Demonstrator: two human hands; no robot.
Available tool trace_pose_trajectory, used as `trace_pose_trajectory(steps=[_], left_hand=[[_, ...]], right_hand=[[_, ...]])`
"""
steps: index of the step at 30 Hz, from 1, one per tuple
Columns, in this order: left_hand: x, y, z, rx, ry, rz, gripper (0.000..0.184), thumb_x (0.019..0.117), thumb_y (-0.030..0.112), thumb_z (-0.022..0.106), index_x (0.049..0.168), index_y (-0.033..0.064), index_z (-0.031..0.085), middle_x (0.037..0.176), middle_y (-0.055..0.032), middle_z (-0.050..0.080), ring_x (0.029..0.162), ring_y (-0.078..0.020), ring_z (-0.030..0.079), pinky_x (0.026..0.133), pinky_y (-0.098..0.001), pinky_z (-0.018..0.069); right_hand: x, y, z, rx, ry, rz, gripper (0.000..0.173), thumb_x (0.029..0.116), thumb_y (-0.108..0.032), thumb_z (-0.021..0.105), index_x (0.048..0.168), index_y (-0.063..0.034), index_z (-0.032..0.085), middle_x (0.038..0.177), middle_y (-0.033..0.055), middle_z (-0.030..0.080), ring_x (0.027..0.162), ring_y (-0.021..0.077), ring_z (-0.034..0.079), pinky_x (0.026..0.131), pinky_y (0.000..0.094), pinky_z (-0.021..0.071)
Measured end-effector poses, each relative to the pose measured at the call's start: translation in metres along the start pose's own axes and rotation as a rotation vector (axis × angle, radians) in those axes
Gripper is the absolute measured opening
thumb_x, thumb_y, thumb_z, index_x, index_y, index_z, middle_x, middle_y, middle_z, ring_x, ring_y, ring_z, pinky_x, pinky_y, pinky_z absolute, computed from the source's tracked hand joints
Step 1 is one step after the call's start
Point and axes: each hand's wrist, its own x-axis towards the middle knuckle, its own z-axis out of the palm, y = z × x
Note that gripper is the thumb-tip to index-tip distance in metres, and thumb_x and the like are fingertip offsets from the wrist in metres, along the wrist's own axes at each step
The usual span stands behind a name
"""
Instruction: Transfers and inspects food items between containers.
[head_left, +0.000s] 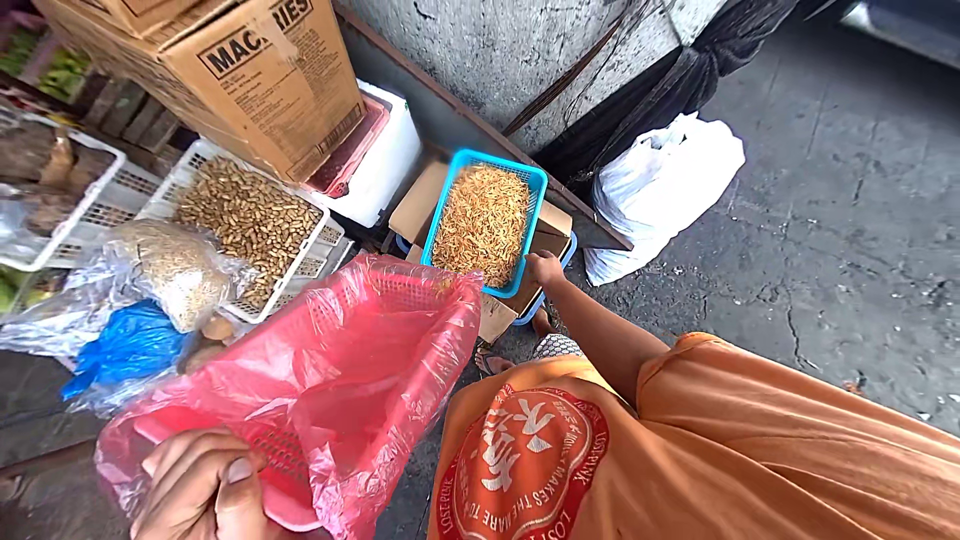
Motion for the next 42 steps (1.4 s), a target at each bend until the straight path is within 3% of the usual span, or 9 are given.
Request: trace_pose_trajectory(steps=[4,8,16,22,27,31,33,39,42], left_hand=[[0.006,0.001,0.024,-0.056,0.072,0.071,0.045,0.1009,0.034,0.045,0.06,0.0149,0.043,0.059,0.0008,0.05,0.069,-0.012,0.054,0.08,-0.0315,0.0397],[0.007,0.009,0.058,0.0,0.202,0.128,0.049,0.1027,0.039,0.045,0.061,0.014,0.046,0.06,-0.0013,0.052,0.07,-0.015,0.056,0.083,-0.0342,0.0416],[0.021,0.045,0.171,0.123,0.407,0.157,0.046,0.0957,0.045,0.054,0.059,0.0163,0.052,0.06,-0.002,0.054,0.071,-0.0215,0.058,0.089,-0.044,0.0423],[0.01,0.086,0.241,0.121,0.368,0.177,0.045,0.0926,0.047,0.062,0.06,0.0178,0.051,0.06,-0.0005,0.053,0.073,-0.0206,0.058,0.094,-0.0434,0.0418],[0.004,0.133,0.285,0.219,0.36,0.113,0.039,0.0922,0.04,0.067,0.061,0.0178,0.058,0.067,-0.0004,0.063,0.08,-0.02,0.065,0.099,-0.0425,0.0465],[-0.001,0.174,0.302,0.213,0.397,-0.036,0.02,0.0906,0.026,0.068,0.076,0.0122,0.071,0.082,-0.0031,0.071,0.095,-0.0219,0.068,0.11,-0.0465,0.0438],[-0.011,0.196,0.298,0.256,0.498,-0.181,0.015,0.0915,0.025,0.066,0.087,0.0131,0.075,0.095,-0.0024,0.074,0.103,-0.0207,0.067,0.107,-0.0447,0.0483],[-0.047,0.237,0.3,0.026,0.546,-0.955,0.015,0.0925,0.018,0.063,0.094,0.0055,0.072,0.087,-0.0028,0.071,0.081,-0.012,0.069,0.078,-0.0346,0.0595],[-0.049,0.234,0.312,-0.103,0.578,-1.02,0.025,0.0928,0.02,0.064,0.111,0.0031,0.067,0.094,-0.006,0.07,0.078,-0.0142,0.068,0.075,-0.0359,0.0602]], right_hand=[[-0.019,0.001,-0.03,-0.112,-0.017,-0.086,0.052,0.1024,-0.034,0.059,0.146,-0.0063,0.052,0.133,0.0222,0.063,0.117,0.0367,0.065,0.095,0.0569,0.0552],[-0.094,-0.006,-0.048,-0.193,-0.414,-0.093,0.041,0.1054,-0.027,0.051,0.138,-0.0036,0.057,0.119,0.0166,0.069,0.103,0.0287,0.069,0.087,0.0491,0.0573],[-0.219,-0.077,-0.066,0.017,-1.071,-0.183,0.069,0.1008,-0.059,0.051,0.149,-0.0103,0.044,0.132,0.0122,0.066,0.115,0.0308,0.068,0.089,0.0519,0.06],[-0.223,-0.109,-0.089,-0.137,-0.857,-0.141,0.045,0.1044,-0.037,0.057,0.139,-0.0086,0.05,0.112,0.0125,0.072,0.098,0.0256,0.073,0.078,0.044,0.063],[-0.181,-0.105,-0.121,-0.168,-0.796,-0.352,0.031,0.102,-0.018,0.052,0.128,-0.0029,0.057,0.101,0.0091,0.073,0.09,0.0178,0.073,0.079,0.0394,0.0633],[-0.145,-0.125,-0.148,-0.233,-0.833,-0.482,0.018,0.1009,-0.007,0.046,0.113,-0.0079,0.059,0.087,-0.0038,0.072,0.079,0.0054,0.071,0.072,0.0297,0.0632],[-0.127,-0.135,-0.157,-0.28,-0.838,-0.537,0.02,0.1,-0.004,0.048,0.118,-0.0052,0.056,0.091,-0.0034,0.07,0.082,0.003,0.07,0.075,0.027,0.0625],[-0.088,-0.149,-0.174,-0.441,-0.839,-0.704,0.038,0.0954,-0.004,0.056,0.133,0.0012,0.053,0.108,0.0064,0.068,0.093,0.0059,0.068,0.084,0.0305,0.0603],[-0.079,-0.15,-0.178,-0.44,-0.831,-0.727,0.037,0.0932,-0.007,0.06,0.129,-0.0003,0.056,0.105,0.0067,0.07,0.091,0.0079,0.069,0.082,0.0325,0.061]])
